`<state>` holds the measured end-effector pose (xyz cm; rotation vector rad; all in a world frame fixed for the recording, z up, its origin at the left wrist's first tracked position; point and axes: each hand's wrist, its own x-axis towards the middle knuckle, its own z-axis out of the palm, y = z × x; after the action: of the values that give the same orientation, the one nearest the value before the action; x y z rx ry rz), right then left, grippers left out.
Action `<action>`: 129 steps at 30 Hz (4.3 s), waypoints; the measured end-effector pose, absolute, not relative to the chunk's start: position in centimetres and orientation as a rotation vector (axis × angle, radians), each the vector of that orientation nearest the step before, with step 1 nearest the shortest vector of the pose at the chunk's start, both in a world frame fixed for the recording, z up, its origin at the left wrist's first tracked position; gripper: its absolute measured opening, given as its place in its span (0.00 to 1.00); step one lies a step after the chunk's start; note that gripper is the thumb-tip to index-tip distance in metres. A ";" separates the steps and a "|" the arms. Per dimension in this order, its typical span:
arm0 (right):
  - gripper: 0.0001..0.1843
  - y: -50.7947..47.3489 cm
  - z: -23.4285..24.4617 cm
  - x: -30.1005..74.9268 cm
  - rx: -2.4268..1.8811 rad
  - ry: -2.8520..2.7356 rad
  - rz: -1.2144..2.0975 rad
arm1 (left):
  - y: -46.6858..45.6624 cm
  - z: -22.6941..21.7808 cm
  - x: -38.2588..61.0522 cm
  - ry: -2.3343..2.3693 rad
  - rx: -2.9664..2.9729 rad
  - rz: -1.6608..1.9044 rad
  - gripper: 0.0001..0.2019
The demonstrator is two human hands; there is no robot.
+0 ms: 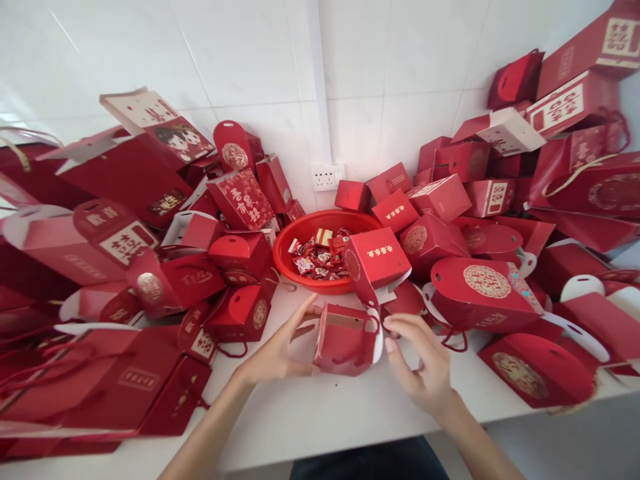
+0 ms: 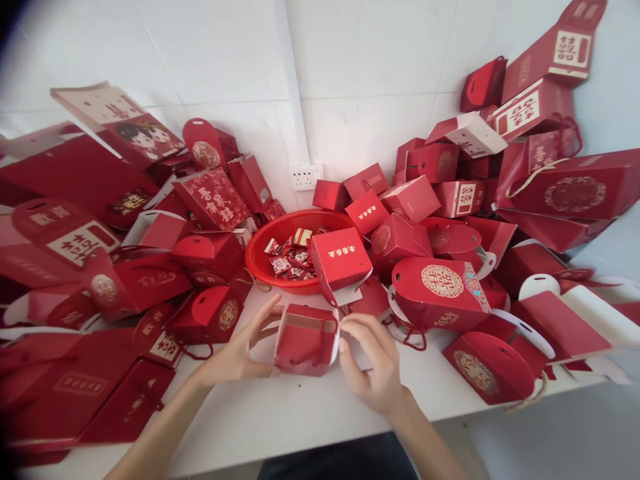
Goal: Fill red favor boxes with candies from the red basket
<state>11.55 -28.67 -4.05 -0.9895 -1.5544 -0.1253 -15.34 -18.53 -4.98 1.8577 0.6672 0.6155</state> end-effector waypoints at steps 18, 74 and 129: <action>0.08 -26.0 -2.3 11.6 -1.380 -1.540 -0.266 | -20.1 0.2 -13.0 0.774 2.243 0.930 0.14; 0.17 -26.1 -0.7 8.9 -1.182 -2.025 0.390 | -20.6 1.1 -15.7 0.934 2.246 0.331 0.55; 0.11 -21.9 2.1 10.2 -0.978 -1.364 0.831 | -15.5 3.0 -15.7 1.150 2.028 0.927 0.19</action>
<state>10.23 -21.88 2.08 -0.9776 -1.3641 0.8308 -15.69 -15.45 3.02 2.0275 1.1503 0.9267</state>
